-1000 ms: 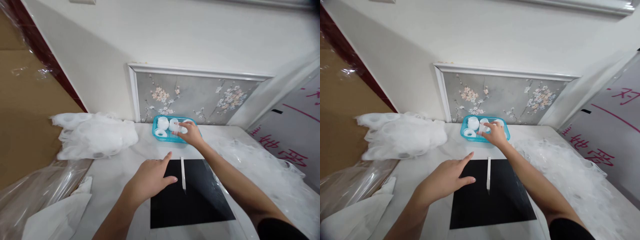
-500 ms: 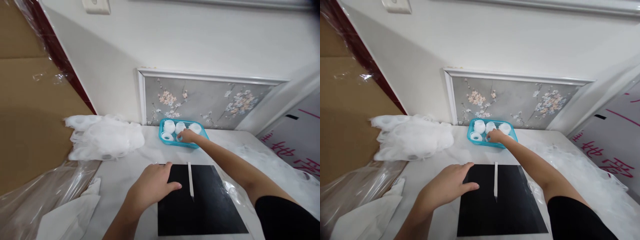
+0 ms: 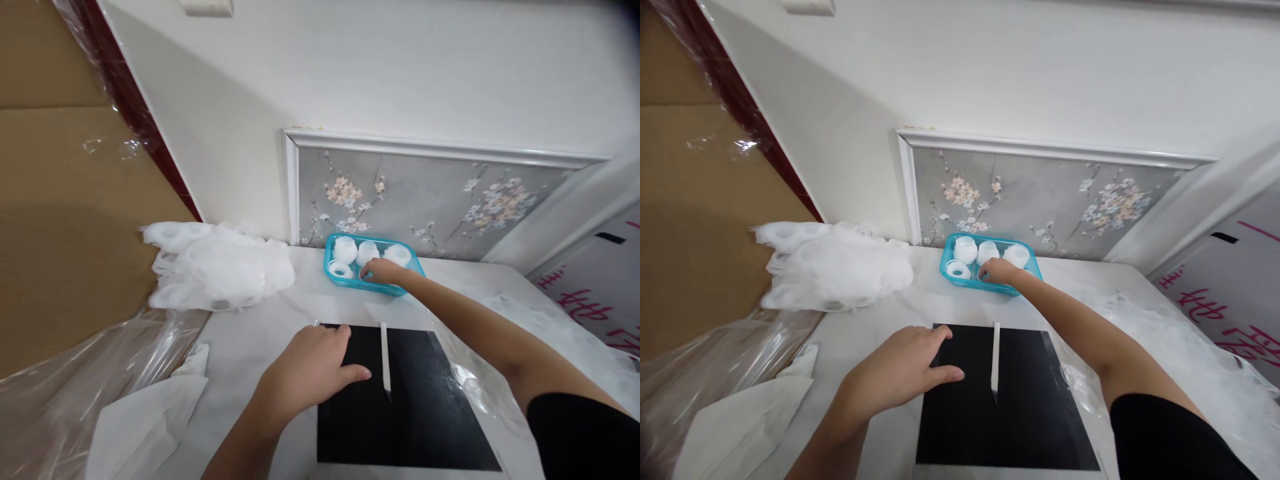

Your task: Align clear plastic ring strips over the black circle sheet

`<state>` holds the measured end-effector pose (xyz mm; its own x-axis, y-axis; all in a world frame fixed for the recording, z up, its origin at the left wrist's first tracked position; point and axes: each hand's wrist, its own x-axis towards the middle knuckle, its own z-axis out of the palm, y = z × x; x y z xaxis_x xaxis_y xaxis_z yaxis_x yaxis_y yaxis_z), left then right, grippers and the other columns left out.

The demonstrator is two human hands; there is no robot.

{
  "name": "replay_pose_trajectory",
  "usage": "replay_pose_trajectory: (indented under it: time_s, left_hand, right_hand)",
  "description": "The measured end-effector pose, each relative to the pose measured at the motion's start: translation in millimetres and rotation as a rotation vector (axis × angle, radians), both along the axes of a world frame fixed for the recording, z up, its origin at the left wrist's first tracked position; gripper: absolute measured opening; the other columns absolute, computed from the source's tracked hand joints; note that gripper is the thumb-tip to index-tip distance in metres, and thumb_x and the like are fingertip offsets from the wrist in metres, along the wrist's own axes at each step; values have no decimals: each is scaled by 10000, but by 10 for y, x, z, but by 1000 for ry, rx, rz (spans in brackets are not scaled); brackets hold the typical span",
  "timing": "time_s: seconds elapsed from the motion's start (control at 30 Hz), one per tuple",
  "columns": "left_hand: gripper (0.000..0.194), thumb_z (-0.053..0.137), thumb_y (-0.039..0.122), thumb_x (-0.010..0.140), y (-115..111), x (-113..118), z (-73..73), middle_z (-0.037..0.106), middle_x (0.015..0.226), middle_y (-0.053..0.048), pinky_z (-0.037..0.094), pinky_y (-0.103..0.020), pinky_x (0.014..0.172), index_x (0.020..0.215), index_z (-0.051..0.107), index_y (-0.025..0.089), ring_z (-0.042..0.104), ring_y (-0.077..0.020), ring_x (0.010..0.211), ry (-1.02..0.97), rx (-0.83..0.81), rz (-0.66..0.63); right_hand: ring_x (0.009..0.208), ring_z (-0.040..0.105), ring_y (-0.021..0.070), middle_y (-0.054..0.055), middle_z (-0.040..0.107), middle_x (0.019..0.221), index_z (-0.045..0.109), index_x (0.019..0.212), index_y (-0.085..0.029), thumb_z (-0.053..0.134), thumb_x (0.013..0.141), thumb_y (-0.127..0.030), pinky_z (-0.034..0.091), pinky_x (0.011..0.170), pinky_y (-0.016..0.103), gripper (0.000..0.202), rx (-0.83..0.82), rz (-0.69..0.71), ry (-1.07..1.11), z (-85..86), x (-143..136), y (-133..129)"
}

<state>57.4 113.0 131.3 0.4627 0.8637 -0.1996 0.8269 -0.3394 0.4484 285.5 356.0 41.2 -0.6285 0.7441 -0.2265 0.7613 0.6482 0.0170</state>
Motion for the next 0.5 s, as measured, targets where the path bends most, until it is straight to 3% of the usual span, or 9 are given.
replay_pose_trajectory:
  time_s: [0.17, 0.33, 0.5]
  left_hand:
    - [571, 489, 611, 818, 13, -52, -16, 669, 1046, -132, 483, -424, 799, 1165, 561, 163, 619, -330, 980, 7, 33, 27]
    - [579, 456, 644, 819, 10, -122, 2, 676, 985, -104, 464, -363, 741, 1164, 556, 189, 630, -300, 920, -8, 44, 53]
    - [610, 443, 660, 814, 55, -394, 27, 674, 940, -62, 449, -336, 737, 1240, 535, 233, 626, -264, 886, -73, 45, 147]
  right_hand:
    - [1021, 591, 281, 66, 719, 986, 727, 1005, -288, 577, 811, -279, 389, 856, 355, 245, 41, 10, -57, 27, -10, -7]
    - [1011, 587, 305, 95, 719, 918, 726, 1020, -312, 581, 802, -219, 374, 863, 410, 278, 54, 8, -96, 62, -21, -53]
    - [966, 620, 285, 80, 726, 862, 754, 910, -312, 580, 803, -168, 421, 826, 387, 250, 83, -28, -53, 195, 18, -95]
